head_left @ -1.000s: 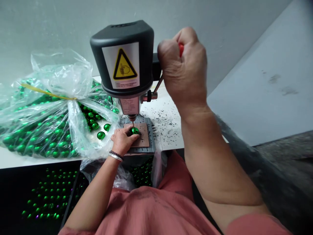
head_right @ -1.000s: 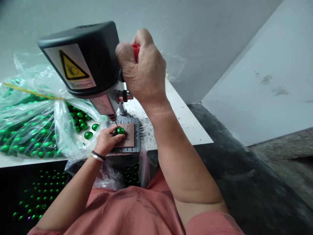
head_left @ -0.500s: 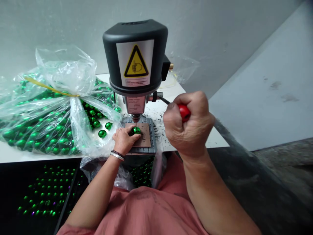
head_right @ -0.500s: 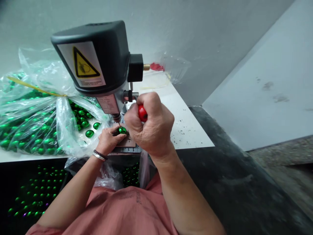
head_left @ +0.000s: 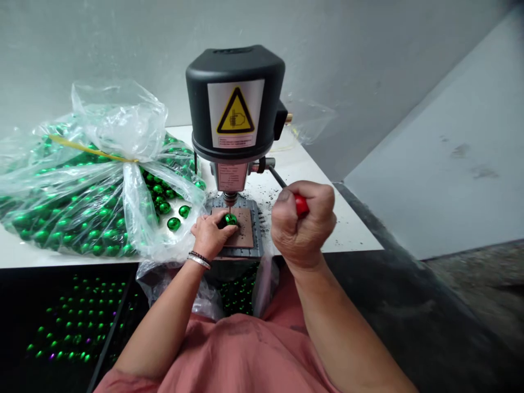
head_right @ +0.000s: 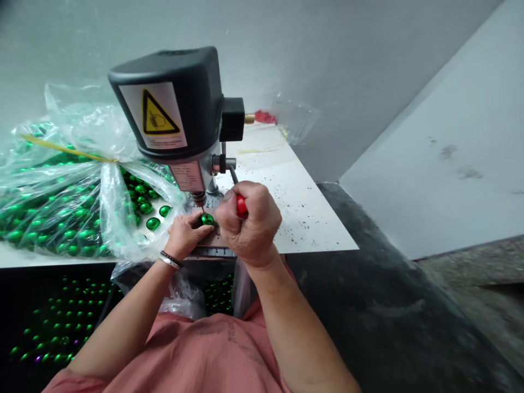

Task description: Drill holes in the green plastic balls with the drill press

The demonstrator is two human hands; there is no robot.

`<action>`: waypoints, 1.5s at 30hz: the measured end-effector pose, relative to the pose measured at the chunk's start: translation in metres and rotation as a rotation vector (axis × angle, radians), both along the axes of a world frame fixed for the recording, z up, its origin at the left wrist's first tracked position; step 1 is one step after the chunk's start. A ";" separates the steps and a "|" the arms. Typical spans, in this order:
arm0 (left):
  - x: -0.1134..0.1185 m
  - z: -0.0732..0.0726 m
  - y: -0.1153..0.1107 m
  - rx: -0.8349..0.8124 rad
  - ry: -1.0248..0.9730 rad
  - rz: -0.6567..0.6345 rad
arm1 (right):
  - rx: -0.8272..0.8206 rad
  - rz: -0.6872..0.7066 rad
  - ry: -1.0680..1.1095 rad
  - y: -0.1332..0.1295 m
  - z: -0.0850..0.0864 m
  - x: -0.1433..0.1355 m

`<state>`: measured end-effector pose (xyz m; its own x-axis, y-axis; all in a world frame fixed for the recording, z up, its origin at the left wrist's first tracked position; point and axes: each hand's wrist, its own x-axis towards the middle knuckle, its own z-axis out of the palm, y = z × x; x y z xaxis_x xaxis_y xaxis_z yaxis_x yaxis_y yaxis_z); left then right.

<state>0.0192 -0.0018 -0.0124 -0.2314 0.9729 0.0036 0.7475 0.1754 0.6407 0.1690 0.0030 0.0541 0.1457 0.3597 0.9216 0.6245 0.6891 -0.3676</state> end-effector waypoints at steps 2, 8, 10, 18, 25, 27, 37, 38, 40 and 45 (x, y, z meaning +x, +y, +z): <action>0.001 0.000 0.000 -0.012 0.051 -0.005 | 0.004 0.005 0.007 0.001 -0.005 0.000; 0.001 -0.002 0.000 -0.008 0.067 -0.004 | -0.050 0.084 0.070 0.003 -0.017 -0.002; 0.001 -0.002 0.000 0.001 0.057 -0.005 | -0.061 0.102 0.095 0.003 -0.022 -0.003; 0.000 -0.006 0.000 0.031 0.100 0.017 | -0.084 0.170 0.150 0.002 -0.028 -0.005; -0.002 -0.004 -0.008 0.117 0.038 -0.015 | -0.226 0.041 0.134 0.014 0.064 -0.006; -0.003 0.000 -0.020 0.107 0.052 -0.058 | -0.274 0.056 0.141 0.019 0.075 -0.004; -0.049 0.009 -0.039 0.261 0.098 -0.065 | -0.252 0.189 0.221 0.025 0.066 -0.007; -0.060 0.006 -0.029 0.268 0.158 0.045 | -0.248 0.199 0.221 0.025 0.065 -0.007; -0.080 -0.001 -0.009 0.174 0.269 0.237 | -0.250 0.196 0.215 0.024 0.065 -0.006; -0.102 -0.019 0.022 -0.071 0.391 0.138 | -0.258 0.120 0.190 0.021 0.064 -0.004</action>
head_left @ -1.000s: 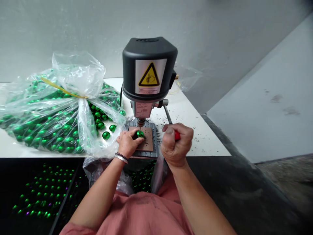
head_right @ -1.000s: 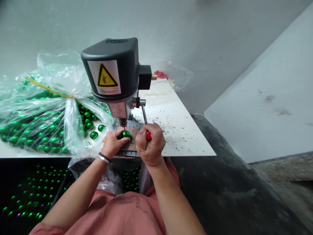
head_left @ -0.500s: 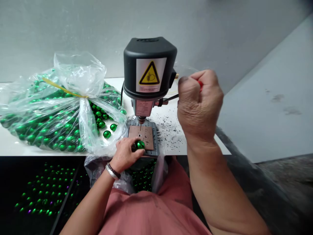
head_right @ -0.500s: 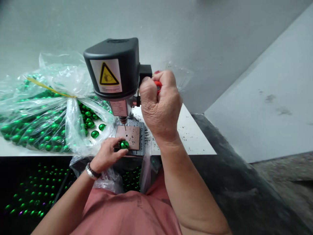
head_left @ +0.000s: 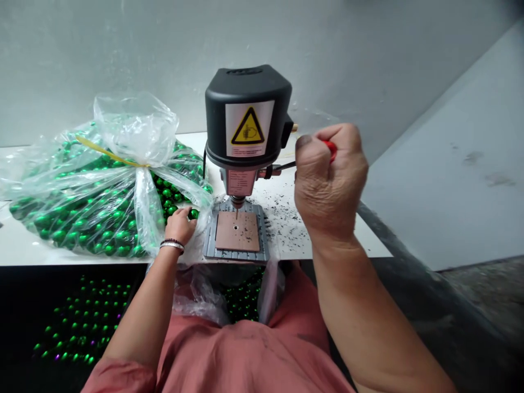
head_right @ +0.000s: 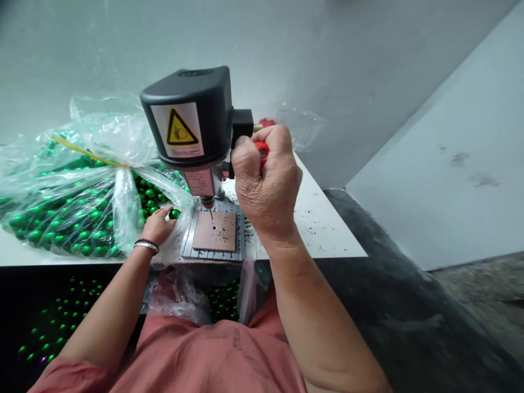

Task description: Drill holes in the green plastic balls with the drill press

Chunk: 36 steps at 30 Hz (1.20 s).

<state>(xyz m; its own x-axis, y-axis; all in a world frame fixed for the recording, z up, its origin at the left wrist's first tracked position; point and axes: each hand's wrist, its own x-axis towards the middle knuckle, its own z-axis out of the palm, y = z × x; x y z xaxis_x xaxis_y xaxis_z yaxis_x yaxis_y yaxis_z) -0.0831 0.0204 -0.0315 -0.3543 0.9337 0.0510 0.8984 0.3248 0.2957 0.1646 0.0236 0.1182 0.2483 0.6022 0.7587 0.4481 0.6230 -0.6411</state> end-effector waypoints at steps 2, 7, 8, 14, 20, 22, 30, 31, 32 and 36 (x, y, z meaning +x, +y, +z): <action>0.002 -0.003 0.004 -0.025 0.011 -0.045 | 0.018 -0.011 -0.005 -0.001 0.001 0.000; 0.008 0.005 -0.002 0.095 -0.093 0.028 | 0.018 -0.004 -0.004 -0.003 0.002 -0.001; 0.009 0.009 -0.006 0.150 -0.175 0.049 | 0.018 0.005 -0.003 -0.003 0.002 -0.001; 0.028 0.035 -0.037 0.214 -0.873 -0.099 | 0.031 -0.001 0.019 -0.002 0.000 -0.003; 0.053 0.036 -0.037 0.087 -0.700 -0.341 | 0.021 -0.005 -0.024 0.003 0.009 0.000; 0.058 0.034 -0.032 0.042 -0.618 -0.346 | -0.015 0.006 -0.046 0.010 0.016 0.002; 0.071 0.033 -0.021 -0.058 -0.484 -0.292 | -0.208 -0.023 -0.124 0.053 0.040 0.002; 0.073 0.033 -0.020 -0.055 -0.464 -0.286 | -0.219 -0.023 -0.119 0.056 0.041 0.001; 0.074 0.033 -0.019 -0.048 -0.443 -0.287 | -0.227 -0.022 -0.116 0.057 0.041 0.001; 0.077 0.029 -0.015 -0.017 -0.383 -0.326 | -0.230 -0.011 -0.105 0.055 0.040 0.001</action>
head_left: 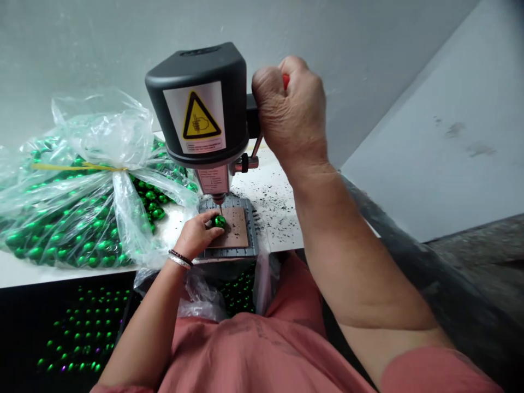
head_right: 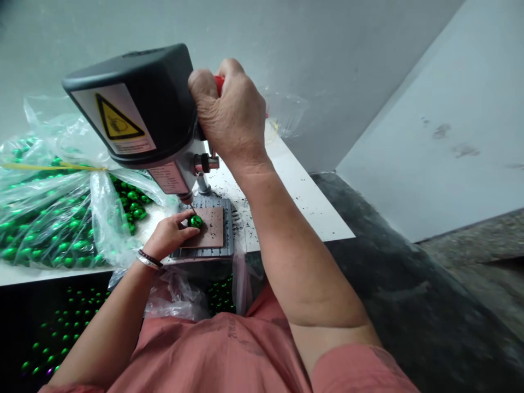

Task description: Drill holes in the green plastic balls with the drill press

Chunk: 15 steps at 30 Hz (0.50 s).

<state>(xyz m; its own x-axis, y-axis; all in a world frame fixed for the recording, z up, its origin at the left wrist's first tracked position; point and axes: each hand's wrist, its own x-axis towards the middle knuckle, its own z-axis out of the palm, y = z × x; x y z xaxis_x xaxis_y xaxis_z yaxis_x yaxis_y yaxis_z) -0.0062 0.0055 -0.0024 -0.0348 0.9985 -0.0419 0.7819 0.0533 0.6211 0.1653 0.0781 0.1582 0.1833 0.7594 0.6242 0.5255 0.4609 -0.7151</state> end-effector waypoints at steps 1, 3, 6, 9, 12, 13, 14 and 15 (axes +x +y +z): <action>0.001 -0.001 0.001 0.008 0.012 -0.007 | 0.005 0.005 0.004 -0.001 0.000 0.000; 0.002 -0.002 0.003 0.022 0.036 -0.029 | 0.012 0.018 0.006 -0.002 -0.001 0.000; 0.004 -0.005 0.007 0.042 0.063 -0.051 | 0.010 0.009 0.000 -0.002 -0.002 -0.001; 0.005 -0.008 0.011 0.045 0.059 -0.059 | 0.012 0.011 0.009 -0.002 -0.002 -0.001; 0.005 -0.010 0.014 0.017 0.062 -0.079 | 0.013 0.038 0.024 -0.002 -0.002 -0.001; 0.005 -0.010 0.015 0.011 0.068 -0.085 | 0.023 0.051 0.024 -0.003 -0.003 0.000; 0.005 -0.010 0.015 0.011 0.074 -0.089 | 0.041 0.064 0.026 -0.004 -0.004 0.001; 0.006 -0.010 0.015 0.016 0.079 -0.091 | 0.067 0.080 0.031 -0.006 -0.005 0.002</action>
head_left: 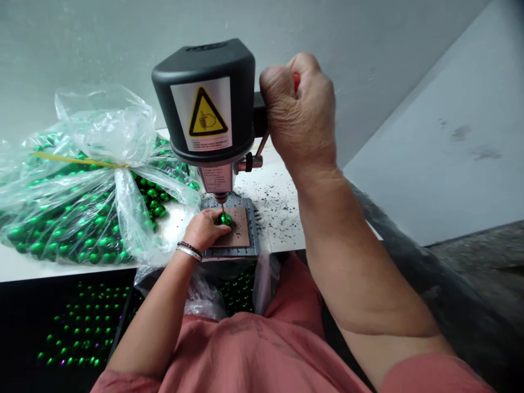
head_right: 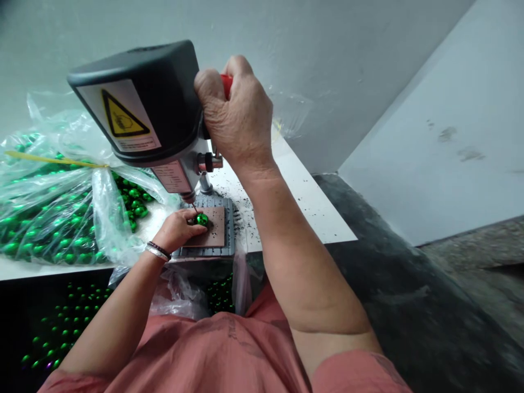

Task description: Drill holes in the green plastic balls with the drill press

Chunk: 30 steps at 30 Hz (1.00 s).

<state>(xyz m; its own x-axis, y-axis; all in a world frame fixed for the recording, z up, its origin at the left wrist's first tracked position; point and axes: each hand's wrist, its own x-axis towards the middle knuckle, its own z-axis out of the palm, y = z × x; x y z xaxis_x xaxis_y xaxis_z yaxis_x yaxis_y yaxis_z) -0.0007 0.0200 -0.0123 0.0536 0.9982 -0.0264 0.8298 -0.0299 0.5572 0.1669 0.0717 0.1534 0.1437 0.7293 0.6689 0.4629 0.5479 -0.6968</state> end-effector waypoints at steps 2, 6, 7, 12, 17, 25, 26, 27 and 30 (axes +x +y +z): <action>0.000 0.000 -0.001 0.016 0.007 0.006 | 0.071 0.034 0.011 -0.008 -0.004 0.002; 0.001 -0.001 -0.002 0.019 0.013 0.007 | 0.208 0.038 -0.011 -0.034 -0.021 0.006; 0.001 -0.001 -0.002 0.017 0.013 0.007 | 0.233 0.007 -0.026 -0.041 -0.027 0.006; 0.002 -0.001 -0.003 0.029 0.032 0.012 | 0.342 -0.145 -0.084 -0.061 -0.062 0.006; 0.005 0.004 -0.006 0.003 0.021 0.031 | 0.413 -0.181 -0.149 -0.065 -0.082 0.006; 0.005 0.006 -0.008 0.008 -0.009 0.025 | 0.459 -0.198 -0.133 -0.066 -0.098 0.004; 0.004 0.005 -0.007 0.014 -0.009 0.023 | 0.459 -0.192 -0.124 -0.066 -0.100 0.003; 0.004 0.004 -0.007 0.018 -0.010 0.021 | 0.459 -0.186 -0.114 -0.066 -0.102 0.003; 0.003 0.002 -0.006 0.023 -0.006 0.023 | 0.459 -0.162 -0.077 -0.066 -0.107 0.002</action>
<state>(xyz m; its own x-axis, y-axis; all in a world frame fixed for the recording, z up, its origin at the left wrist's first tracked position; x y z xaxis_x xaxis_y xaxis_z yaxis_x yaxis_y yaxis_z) 0.0027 0.0141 -0.0101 0.0308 0.9995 -0.0028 0.8270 -0.0239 0.5616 0.1684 0.0062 0.0460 0.1681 0.3292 0.9292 0.6084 0.7070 -0.3605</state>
